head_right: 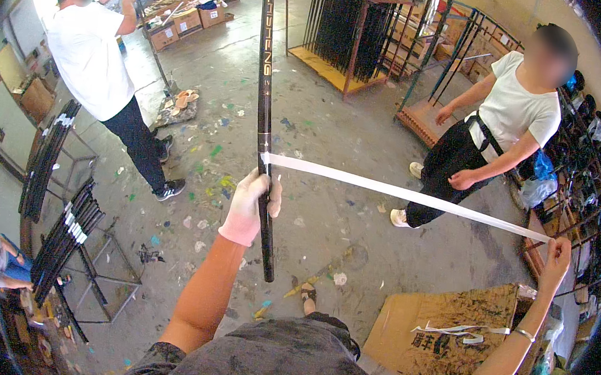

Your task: The person labels a series of long black rods by wrapping white tape around one end of each rod and then handing them to another person.

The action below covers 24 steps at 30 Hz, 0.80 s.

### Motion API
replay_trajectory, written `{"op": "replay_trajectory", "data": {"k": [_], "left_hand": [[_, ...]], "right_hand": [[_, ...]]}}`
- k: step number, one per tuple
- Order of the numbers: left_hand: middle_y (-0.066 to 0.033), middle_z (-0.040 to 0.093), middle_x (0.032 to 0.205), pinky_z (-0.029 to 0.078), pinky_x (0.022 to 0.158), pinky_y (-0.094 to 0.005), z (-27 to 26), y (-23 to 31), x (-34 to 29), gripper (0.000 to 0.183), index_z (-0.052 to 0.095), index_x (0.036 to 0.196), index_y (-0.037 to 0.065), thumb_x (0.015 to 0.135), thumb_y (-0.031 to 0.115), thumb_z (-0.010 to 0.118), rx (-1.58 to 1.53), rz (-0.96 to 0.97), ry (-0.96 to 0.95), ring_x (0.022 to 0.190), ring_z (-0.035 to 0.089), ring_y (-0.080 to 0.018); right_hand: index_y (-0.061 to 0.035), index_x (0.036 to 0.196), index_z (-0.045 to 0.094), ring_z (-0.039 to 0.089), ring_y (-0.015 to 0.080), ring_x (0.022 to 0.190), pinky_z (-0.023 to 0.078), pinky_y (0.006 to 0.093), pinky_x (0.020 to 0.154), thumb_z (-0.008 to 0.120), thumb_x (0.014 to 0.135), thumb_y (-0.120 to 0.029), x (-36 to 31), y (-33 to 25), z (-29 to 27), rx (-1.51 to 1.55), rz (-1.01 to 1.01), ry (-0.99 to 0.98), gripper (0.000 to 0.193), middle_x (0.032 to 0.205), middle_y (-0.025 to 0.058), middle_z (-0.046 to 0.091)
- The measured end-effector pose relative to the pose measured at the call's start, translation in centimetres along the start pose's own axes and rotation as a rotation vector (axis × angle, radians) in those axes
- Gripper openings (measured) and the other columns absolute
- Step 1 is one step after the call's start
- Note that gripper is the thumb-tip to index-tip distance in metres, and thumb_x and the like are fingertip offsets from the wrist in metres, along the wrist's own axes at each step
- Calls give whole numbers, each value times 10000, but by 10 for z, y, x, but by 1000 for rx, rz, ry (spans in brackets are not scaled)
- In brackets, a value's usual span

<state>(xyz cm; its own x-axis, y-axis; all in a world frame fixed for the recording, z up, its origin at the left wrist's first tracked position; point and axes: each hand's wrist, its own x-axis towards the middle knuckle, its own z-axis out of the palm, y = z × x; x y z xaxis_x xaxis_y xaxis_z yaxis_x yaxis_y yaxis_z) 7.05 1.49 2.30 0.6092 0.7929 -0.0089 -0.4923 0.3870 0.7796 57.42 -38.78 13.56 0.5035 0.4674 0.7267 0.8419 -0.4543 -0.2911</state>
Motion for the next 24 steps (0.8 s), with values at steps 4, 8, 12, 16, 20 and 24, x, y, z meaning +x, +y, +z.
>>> {"op": "replay_trajectory", "data": {"k": [4, 8, 12, 16, 20, 24], "left_hand": [[-32, 496, 688, 411, 433, -245, -4, -10, 5, 91, 441, 945, 61, 910, 135, 482, 78, 28, 90, 498, 490, -113], [-11, 485, 684, 411, 440, -244, -23, -38, 25, 82, 441, 921, 64, 910, 126, 493, 338, 42, 274, 502, 474, -96], [2, 445, 589, 382, 369, -258, -70, -75, 42, 113, 428, 858, 78, 894, 145, 513, 452, -16, 496, 421, 444, -109], [-38, 445, 565, 382, 352, -308, -96, -111, 54, 152, 413, 835, 64, 896, 171, 503, 378, -178, 539, 393, 452, -164], [-81, 447, 564, 406, 414, -363, -84, -140, 72, 233, 441, 763, 43, 911, 219, 483, 180, -391, 509, 441, 476, -221], [-80, 460, 608, 427, 520, -392, -62, -179, 112, 221, 470, 812, 55, 921, 247, 469, -88, -547, 541, 545, 486, -238]], "right_hand": [[-19, 815, 456, 387, 129, 702, 359, 251, 668, 564, 882, -103, -2, -2, -7, -22, 68, -92, 152, 745, 27, 400], [-21, 783, 444, 386, 130, 690, 356, 256, 660, 574, 843, -109, -17, -22, 3, -3, 83, -199, 168, 732, 34, 378], [-4, 757, 446, 431, 198, 699, 377, 297, 661, 626, 740, -40, -40, -51, 20, 9, 89, -323, 184, 735, 83, 402], [-21, 735, 518, 483, 281, 745, 399, 372, 675, 666, 685, -108, -100, -31, 5, -171, 155, -477, 178, 752, 122, 472], [-8, 666, 556, 511, 311, 743, 424, 401, 678, 671, 650, -120, -169, -4, -24, -494, 393, -489, 162, 715, 143, 483], [-9, 705, 590, 513, 324, 875, 427, 416, 763, 669, 663, -115, -202, 11, -50, -849, 495, -512, 138, 847, 135, 516]]}}
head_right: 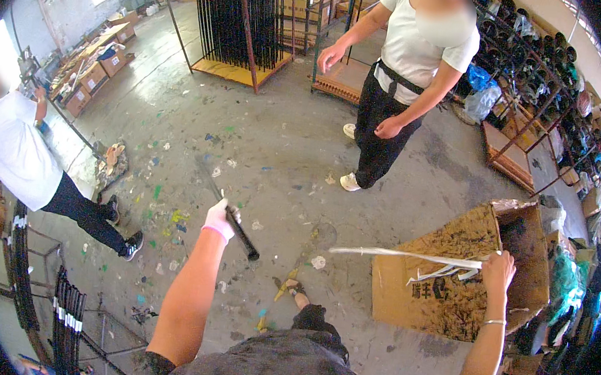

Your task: The person labels a series of long black rods by wrapping white tape around one end of each rod and then handing them to another person.

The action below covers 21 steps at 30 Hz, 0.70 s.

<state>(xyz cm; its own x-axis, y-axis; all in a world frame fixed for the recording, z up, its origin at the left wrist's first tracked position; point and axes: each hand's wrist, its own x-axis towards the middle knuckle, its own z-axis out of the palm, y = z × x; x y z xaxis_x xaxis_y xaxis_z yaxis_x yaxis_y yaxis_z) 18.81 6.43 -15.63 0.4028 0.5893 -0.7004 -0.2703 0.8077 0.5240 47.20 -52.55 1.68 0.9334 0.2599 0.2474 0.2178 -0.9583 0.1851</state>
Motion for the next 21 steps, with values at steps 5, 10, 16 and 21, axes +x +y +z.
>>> {"op": "replay_trajectory", "data": {"k": [5, 10, 16, 21], "left_hand": [[-71, 521, 679, 441, 523, -323, 99, -13, 27, 188, 464, 802, 87, 920, 233, 466, -107, -189, -30, 564, 511, -212], [-55, 557, 692, 489, 513, -282, 193, -25, 30, 170, 489, 780, 79, 910, 178, 447, -265, -311, -77, 566, 551, -190], [-61, 588, 749, 538, 509, -241, 255, -33, 43, 75, 546, 855, 77, 854, 146, 518, -413, -409, 0, 619, 619, -169], [-69, 586, 802, 511, 619, -251, 265, -37, 53, 139, 581, 924, 85, 869, 171, 487, -345, -270, -67, 728, 588, -162]], "right_hand": [[-10, 795, 635, 509, 312, 958, 423, 433, 824, 669, 711, -110, -2, 26, 9, -103, 109, -29, 135, 937, 140, 531], [9, 825, 631, 515, 313, 950, 431, 428, 819, 673, 712, -46, 3, 36, 19, -121, 134, -17, 133, 939, 140, 537], [17, 800, 612, 516, 310, 919, 429, 420, 807, 692, 682, -28, 22, 42, 37, -140, 116, -5, 150, 912, 144, 526], [1, 761, 590, 513, 337, 975, 429, 424, 848, 684, 683, -44, 27, 27, 25, -89, 119, 18, 130, 970, 168, 542]]}}
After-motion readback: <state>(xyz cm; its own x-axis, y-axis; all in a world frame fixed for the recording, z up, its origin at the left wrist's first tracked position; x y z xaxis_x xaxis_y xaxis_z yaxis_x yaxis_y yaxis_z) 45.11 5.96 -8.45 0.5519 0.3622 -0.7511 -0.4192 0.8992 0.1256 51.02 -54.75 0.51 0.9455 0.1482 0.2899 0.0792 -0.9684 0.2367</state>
